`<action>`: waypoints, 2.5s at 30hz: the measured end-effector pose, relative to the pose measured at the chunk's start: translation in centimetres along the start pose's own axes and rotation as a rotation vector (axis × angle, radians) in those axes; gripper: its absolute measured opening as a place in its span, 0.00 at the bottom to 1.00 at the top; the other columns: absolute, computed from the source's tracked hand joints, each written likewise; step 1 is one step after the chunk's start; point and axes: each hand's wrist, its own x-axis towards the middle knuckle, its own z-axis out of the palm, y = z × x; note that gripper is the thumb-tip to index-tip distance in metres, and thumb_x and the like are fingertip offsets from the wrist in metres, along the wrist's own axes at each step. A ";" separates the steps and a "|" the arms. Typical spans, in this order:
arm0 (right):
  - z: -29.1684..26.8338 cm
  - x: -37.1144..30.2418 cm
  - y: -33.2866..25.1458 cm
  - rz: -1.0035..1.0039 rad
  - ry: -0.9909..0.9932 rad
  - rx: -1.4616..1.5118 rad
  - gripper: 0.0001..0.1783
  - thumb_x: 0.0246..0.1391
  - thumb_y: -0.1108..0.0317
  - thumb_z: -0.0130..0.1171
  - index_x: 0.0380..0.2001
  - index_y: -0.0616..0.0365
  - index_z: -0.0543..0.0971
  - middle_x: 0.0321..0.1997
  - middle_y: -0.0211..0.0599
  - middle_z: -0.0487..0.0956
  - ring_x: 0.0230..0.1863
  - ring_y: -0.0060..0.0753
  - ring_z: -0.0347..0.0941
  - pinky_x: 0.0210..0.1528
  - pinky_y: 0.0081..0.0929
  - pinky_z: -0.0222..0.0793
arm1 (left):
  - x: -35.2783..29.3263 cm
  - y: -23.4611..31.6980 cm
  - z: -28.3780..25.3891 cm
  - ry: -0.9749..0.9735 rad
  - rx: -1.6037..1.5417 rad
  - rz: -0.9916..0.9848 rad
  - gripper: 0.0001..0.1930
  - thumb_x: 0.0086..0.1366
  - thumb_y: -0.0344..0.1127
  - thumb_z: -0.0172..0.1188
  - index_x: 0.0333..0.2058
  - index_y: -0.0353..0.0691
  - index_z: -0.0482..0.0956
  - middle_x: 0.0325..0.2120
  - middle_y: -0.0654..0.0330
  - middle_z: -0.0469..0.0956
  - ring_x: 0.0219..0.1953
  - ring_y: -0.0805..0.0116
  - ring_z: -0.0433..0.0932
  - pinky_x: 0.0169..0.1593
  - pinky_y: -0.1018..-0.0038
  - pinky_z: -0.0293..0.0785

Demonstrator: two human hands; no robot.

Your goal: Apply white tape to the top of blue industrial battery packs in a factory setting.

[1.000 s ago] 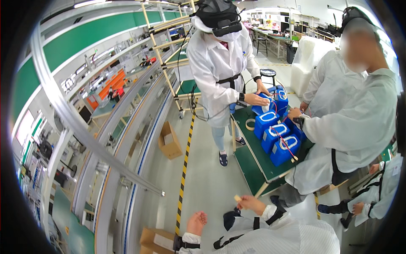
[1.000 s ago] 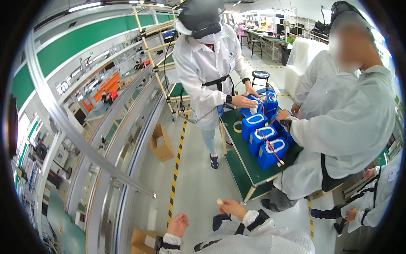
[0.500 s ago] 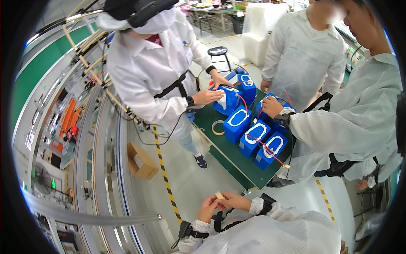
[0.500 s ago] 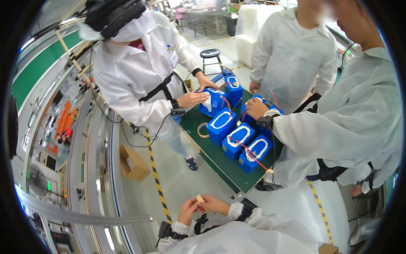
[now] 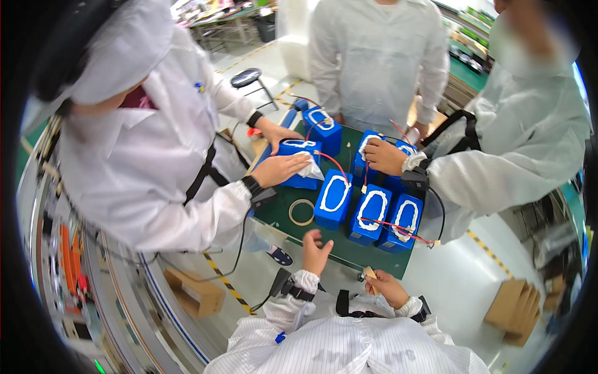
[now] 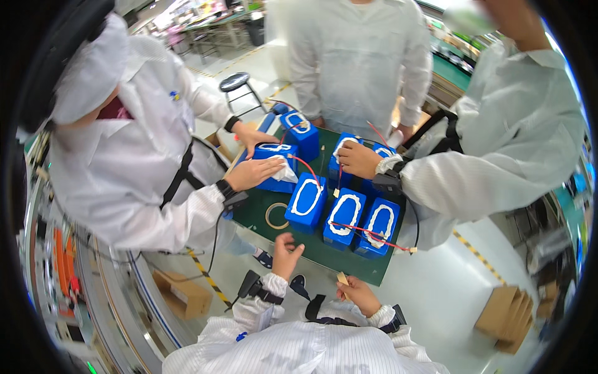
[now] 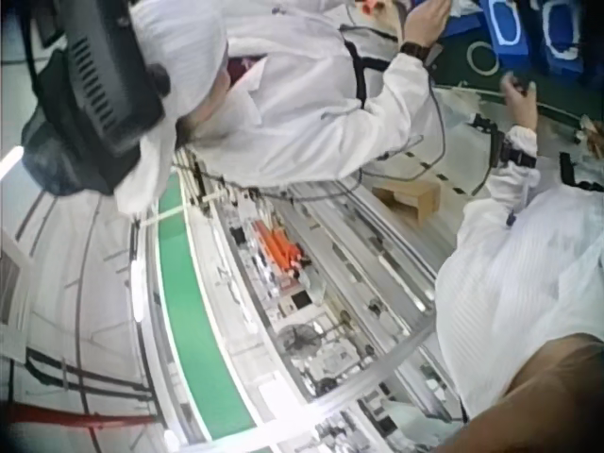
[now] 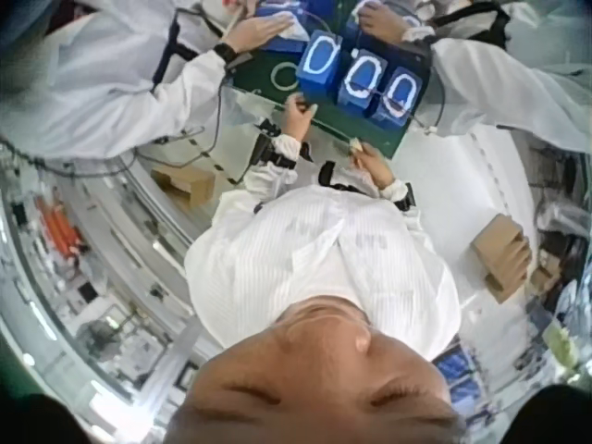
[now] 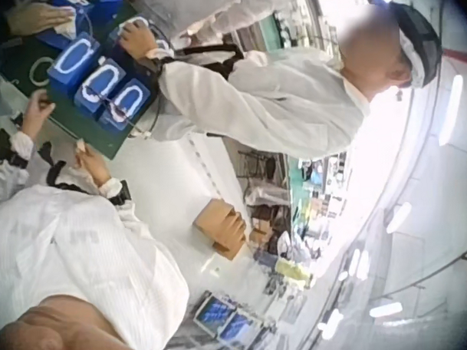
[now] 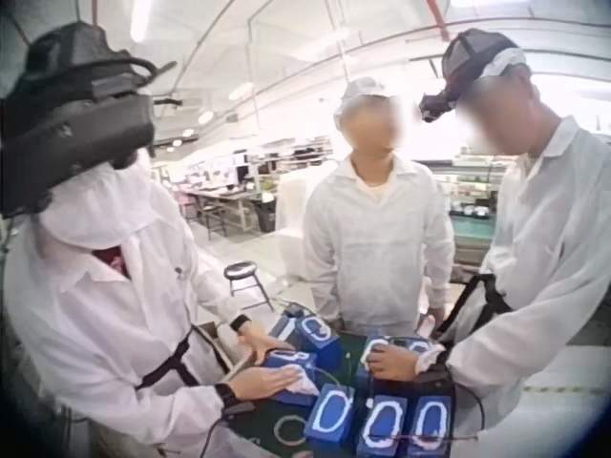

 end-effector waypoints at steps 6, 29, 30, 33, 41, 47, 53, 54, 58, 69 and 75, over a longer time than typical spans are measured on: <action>6.9 0.8 0.7 -0.002 0.145 0.161 0.13 0.59 0.61 0.52 0.36 0.62 0.71 0.27 0.29 0.74 0.27 0.19 0.69 0.33 0.16 0.64 | 5.5 2.8 1.2 0.052 0.177 0.319 0.47 0.41 0.31 0.73 0.56 0.31 0.51 0.53 0.43 0.57 0.57 0.47 0.58 0.60 0.60 0.55; 7.7 -6.8 8.7 -0.433 1.014 0.692 0.13 0.60 0.57 0.50 0.35 0.56 0.73 0.26 0.23 0.71 0.28 0.16 0.67 0.33 0.16 0.63 | 6.9 1.3 0.5 0.741 0.608 0.662 0.41 0.41 0.68 0.64 0.40 0.32 0.73 0.35 0.49 0.74 0.41 0.54 0.73 0.39 0.56 0.71; 7.1 -9.9 9.2 -0.565 1.185 0.721 0.13 0.60 0.58 0.48 0.34 0.56 0.73 0.27 0.24 0.72 0.29 0.18 0.68 0.34 0.19 0.65 | 11.9 0.7 3.0 0.707 0.558 0.699 0.41 0.41 0.68 0.64 0.40 0.32 0.73 0.35 0.49 0.74 0.41 0.54 0.73 0.39 0.56 0.71; 7.8 -22.1 14.6 -0.809 1.821 0.688 0.13 0.62 0.58 0.44 0.31 0.56 0.72 0.28 0.26 0.71 0.32 0.21 0.68 0.36 0.23 0.66 | 15.7 -1.0 10.8 0.383 0.389 0.612 0.39 0.40 0.57 0.66 0.44 0.31 0.68 0.39 0.47 0.71 0.43 0.54 0.72 0.44 0.58 0.69; 16.0 -38.1 11.9 -1.432 2.742 0.336 0.13 0.62 0.62 0.48 0.42 0.58 0.73 0.32 0.27 0.71 0.33 0.21 0.65 0.39 0.21 0.64 | 13.9 -6.1 7.7 0.027 0.133 0.160 0.44 0.37 0.27 0.70 0.53 0.28 0.53 0.48 0.43 0.63 0.47 0.54 0.67 0.55 0.62 0.63; 9.6 -31.7 16.5 -1.610 2.134 0.836 0.11 0.62 0.66 0.46 0.44 0.58 0.72 0.34 0.26 0.70 0.34 0.19 0.65 0.38 0.19 0.64 | 8.8 -5.9 3.4 -0.124 -0.121 0.032 0.51 0.35 0.13 0.63 0.59 0.32 0.45 0.53 0.44 0.57 0.52 0.54 0.62 0.60 0.62 0.56; 4.9 -28.6 12.1 -1.624 1.870 0.903 0.11 0.62 0.66 0.45 0.44 0.57 0.72 0.35 0.26 0.72 0.32 0.18 0.66 0.36 0.19 0.65 | 6.3 -7.2 -0.3 -0.115 -0.048 0.083 0.52 0.36 0.16 0.64 0.60 0.35 0.42 0.57 0.42 0.51 0.60 0.50 0.53 0.64 0.63 0.48; 3.7 -27.7 12.3 -1.607 1.783 0.905 0.11 0.62 0.66 0.45 0.44 0.57 0.72 0.34 0.25 0.72 0.32 0.18 0.67 0.36 0.19 0.65 | 5.8 -7.8 -0.8 -0.125 -0.018 0.076 0.52 0.36 0.18 0.65 0.60 0.35 0.43 0.56 0.43 0.51 0.60 0.50 0.53 0.63 0.62 0.48; 2.4 -21.4 10.2 -1.364 1.456 1.164 0.11 0.62 0.65 0.47 0.43 0.58 0.73 0.31 0.25 0.73 0.30 0.18 0.68 0.34 0.19 0.68 | 3.9 -11.7 -0.8 -0.252 0.141 -0.012 0.52 0.35 0.25 0.70 0.58 0.35 0.46 0.52 0.45 0.56 0.56 0.52 0.58 0.60 0.62 0.54; 0.9 -24.2 13.7 -1.451 2.052 0.829 0.11 0.61 0.65 0.47 0.40 0.59 0.73 0.34 0.30 0.74 0.38 0.25 0.71 0.42 0.24 0.68 | 3.0 -11.3 -3.0 -0.854 0.147 -0.148 0.28 0.47 0.35 0.67 0.47 0.33 0.68 0.41 0.52 0.71 0.44 0.62 0.71 0.50 0.70 0.68; 2.4 -23.4 16.1 -1.427 1.830 1.000 0.07 0.60 0.66 0.48 0.35 0.56 0.73 0.33 0.31 0.74 0.37 0.25 0.70 0.41 0.24 0.67 | 2.7 -8.8 -3.4 -1.001 0.114 -0.095 0.14 0.57 0.29 0.59 0.42 0.34 0.72 0.35 0.60 0.74 0.39 0.71 0.73 0.46 0.75 0.69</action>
